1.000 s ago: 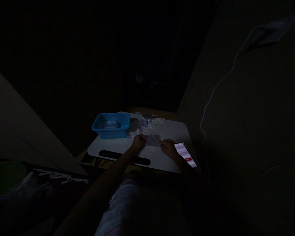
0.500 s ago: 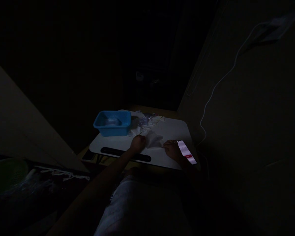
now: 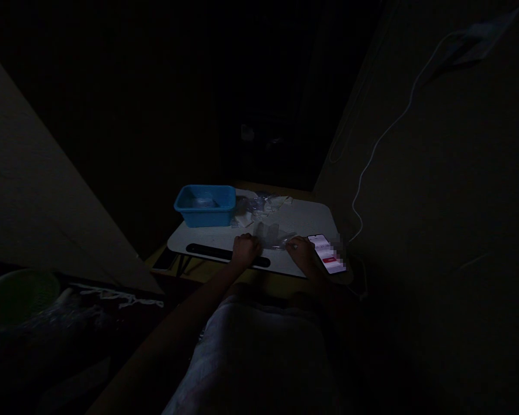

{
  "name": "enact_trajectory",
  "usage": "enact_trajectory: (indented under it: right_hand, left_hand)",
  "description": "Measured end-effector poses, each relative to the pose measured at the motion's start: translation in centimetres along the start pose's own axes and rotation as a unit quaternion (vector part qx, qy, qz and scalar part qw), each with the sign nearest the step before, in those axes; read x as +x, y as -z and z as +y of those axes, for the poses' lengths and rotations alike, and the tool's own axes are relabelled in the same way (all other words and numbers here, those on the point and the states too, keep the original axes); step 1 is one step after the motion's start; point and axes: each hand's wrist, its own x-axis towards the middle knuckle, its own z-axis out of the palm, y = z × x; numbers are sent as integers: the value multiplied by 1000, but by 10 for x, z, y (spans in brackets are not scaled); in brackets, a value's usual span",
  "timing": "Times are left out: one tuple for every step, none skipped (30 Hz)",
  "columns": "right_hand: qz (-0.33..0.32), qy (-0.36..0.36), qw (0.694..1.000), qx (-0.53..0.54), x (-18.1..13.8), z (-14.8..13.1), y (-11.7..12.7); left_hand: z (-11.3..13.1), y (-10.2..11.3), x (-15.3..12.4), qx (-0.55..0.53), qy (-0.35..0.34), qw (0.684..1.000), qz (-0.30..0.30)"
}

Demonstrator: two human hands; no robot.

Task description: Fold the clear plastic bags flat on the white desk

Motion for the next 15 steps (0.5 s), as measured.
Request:
enact_trajectory:
  right_hand:
    - [0,-18,1000,-9,-2,3,0]
    - [-2,-34,999,-20,-4,6,1]
    - [-8,-45,998,-32,-7,8,2]
    - [-15,-52,998,-45,-9,9,4]
    - [-24,-54,997,-57,-12,9,5]
    - [-31,-56,996,-68,-14,9,6]
    - [-36,-58,995,-78,-15,9,7]
    - [-41,-60,994,-86,-17,8,8]
    - [-48,-59,993,-90,-17,6,8]
    - [-56,-55,993,-91,-17,6,7]
    - [-64,-47,993,-90,-17,5,6]
    - [-71,-38,993,-89,-16,5,4]
    - [-74,-29,993,-91,-15,6,2]
    - [-74,-20,993,-94,-14,7,-1]
    - [-71,-14,992,-101,-12,9,-3]
  left_hand:
    - [1,1,-3,16,-8,1000,-2]
    - [2,2,-6,27,-17,999,-5]
    - [2,3,-9,34,-26,999,-7]
    - [3,3,-11,40,-32,999,-8]
    - [3,3,-12,44,-34,998,-8]
    - [4,3,-13,48,-35,998,-5]
    - [4,3,-13,52,-35,998,0]
    - [5,3,-12,56,-36,998,6]
    - [5,2,-10,60,-39,997,13]
    - [5,1,-9,62,-46,997,18]
    - [5,0,-7,63,-56,996,23]
    - [6,-1,-5,61,-72,995,23]
    - [6,-2,-3,56,-93,994,19]
    - [6,-4,-1,48,-117,992,13]
    - [5,-6,0,40,-137,990,8]
